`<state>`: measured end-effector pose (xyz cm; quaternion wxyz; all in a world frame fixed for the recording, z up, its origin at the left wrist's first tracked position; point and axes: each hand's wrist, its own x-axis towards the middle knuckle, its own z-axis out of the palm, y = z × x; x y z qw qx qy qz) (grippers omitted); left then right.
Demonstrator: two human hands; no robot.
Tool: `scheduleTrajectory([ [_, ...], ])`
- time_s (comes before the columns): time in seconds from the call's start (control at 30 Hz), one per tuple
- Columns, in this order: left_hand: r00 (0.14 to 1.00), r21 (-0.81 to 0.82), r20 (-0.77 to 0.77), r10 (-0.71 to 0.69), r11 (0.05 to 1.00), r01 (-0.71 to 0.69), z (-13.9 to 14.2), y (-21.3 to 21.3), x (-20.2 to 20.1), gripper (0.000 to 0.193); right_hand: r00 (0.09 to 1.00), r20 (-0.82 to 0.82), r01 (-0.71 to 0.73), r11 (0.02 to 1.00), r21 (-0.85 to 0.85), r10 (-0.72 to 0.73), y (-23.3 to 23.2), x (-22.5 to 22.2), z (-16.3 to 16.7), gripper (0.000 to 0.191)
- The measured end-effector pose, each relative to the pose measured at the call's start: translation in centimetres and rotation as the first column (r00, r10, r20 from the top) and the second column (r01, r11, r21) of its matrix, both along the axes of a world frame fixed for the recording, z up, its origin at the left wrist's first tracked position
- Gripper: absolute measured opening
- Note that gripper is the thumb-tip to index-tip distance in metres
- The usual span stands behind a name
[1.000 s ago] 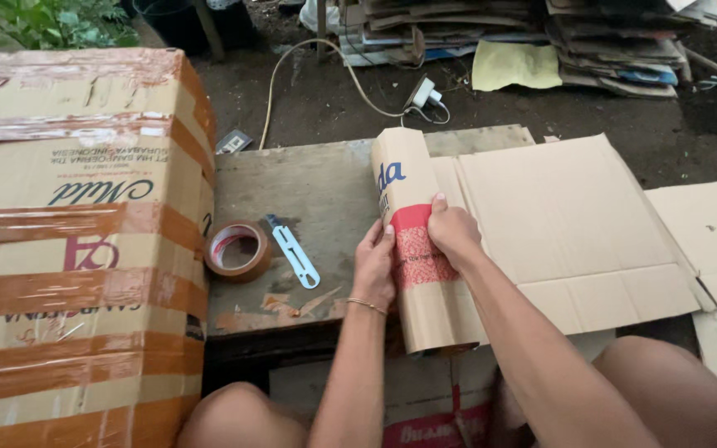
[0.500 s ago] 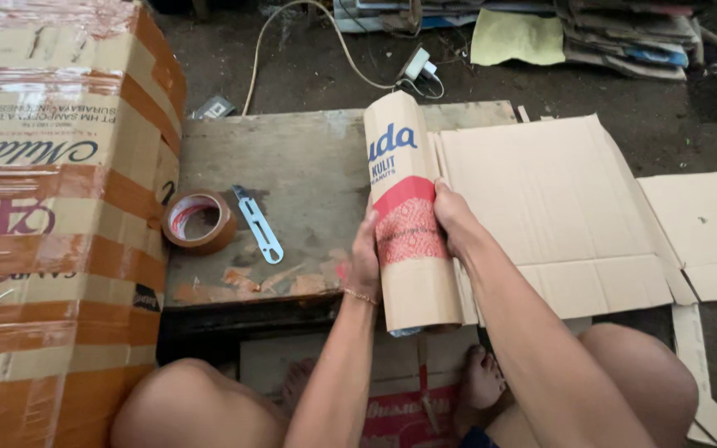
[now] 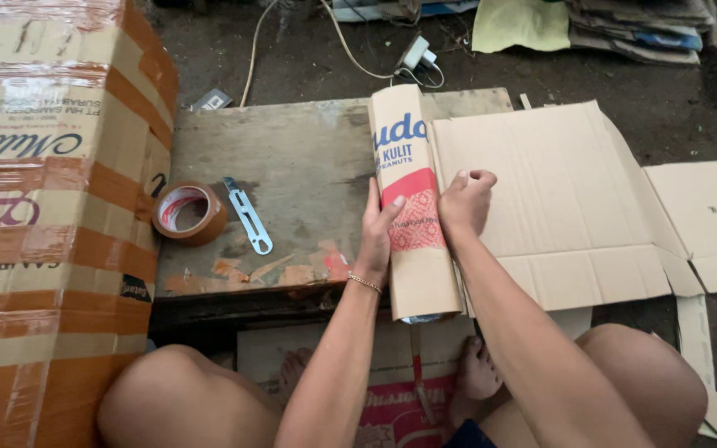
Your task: The person wraps a cylindrical food tin with a flat sheet of cardboard, rolling the tin inside the cardboard and folding the flaps around it. They use a utility knife to trim the cardboard and then pull tape from a roll to secure the wrapped package.
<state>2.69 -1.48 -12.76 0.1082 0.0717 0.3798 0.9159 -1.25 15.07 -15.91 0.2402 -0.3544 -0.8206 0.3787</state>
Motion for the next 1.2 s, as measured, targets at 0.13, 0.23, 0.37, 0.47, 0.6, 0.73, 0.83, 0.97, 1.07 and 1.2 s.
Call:
scheduleTrajectory([
  [0.13, 0.997, -0.058, -0.065, 0.043, 0.997, -0.047, 0.4, 0.7, 0.2, 0.102, 1.0, 0.018, -0.009, 0.997, -0.073, 0.011, 0.1, 0.0, -0.1, 0.032],
  [0.23, 0.993, -0.199, -0.088, 0.075, 0.976, -0.092, 0.2, 1.6, 0.2, 0.117, 1.0, 0.024, -0.006, 0.998, -0.07, 0.008, 0.9, -0.1, -0.9, 0.031],
  [0.37, 0.984, -0.312, -0.153, 0.094, 0.94, -0.139, -0.1, 2.4, 0.1, 0.124, 0.998, -0.02, -0.059, 0.998, -0.021, 0.059, 2.1, 0.1, -1.4, 0.028],
  [0.47, 0.995, -0.372, -0.052, 0.087, 0.923, -0.1, -0.1, 2.5, -0.2, 0.123, 0.988, -0.049, -0.148, 0.982, -0.115, 0.143, 2.4, 0.6, -0.4, 0.029],
  [0.6, 0.991, -0.336, -0.107, 0.084, 0.935, -0.115, -0.1, 2.3, -0.5, 0.123, 0.546, -0.66, -0.821, 0.486, -0.3, 0.515, 1.3, 1.8, 2.1, 0.043],
  [0.73, 0.946, -0.42, -0.301, 0.122, 0.874, -0.246, -0.3, 2.3, -0.5, 0.114, 0.571, -0.684, -0.818, 0.248, -0.519, 0.454, 0.0, 2.9, 3.7, 0.072],
  [0.83, 0.958, -0.465, -0.261, 0.117, 0.854, -0.231, -0.3, 2.1, -0.8, 0.112, 0.601, -0.687, -0.793, 0.205, -0.573, 0.408, -0.6, 2.7, 4.2, 0.075],
  [0.97, 0.964, -0.474, -0.232, 0.127, 0.851, -0.226, 0.2, 1.1, -2.8, 0.108, 0.598, -0.68, -0.8, 0.258, -0.542, 0.424, -1.6, 1.0, 4.5, 0.074],
  [1.07, 0.954, -0.52, -0.278, 0.114, 0.817, -0.249, 0.6, -0.4, -4.8, 0.106, 0.549, -0.712, -0.833, 0.216, -0.509, 0.438, -2.9, -1.1, 4.9, 0.074],
  [1.2, 0.979, -0.491, -0.175, 0.109, 0.852, -0.182, 0.7, -2.2, -6.2, 0.111, 0.528, -0.718, -0.849, 0.241, -0.471, 0.454, -4.8, -2.6, 5.0, 0.074],
])
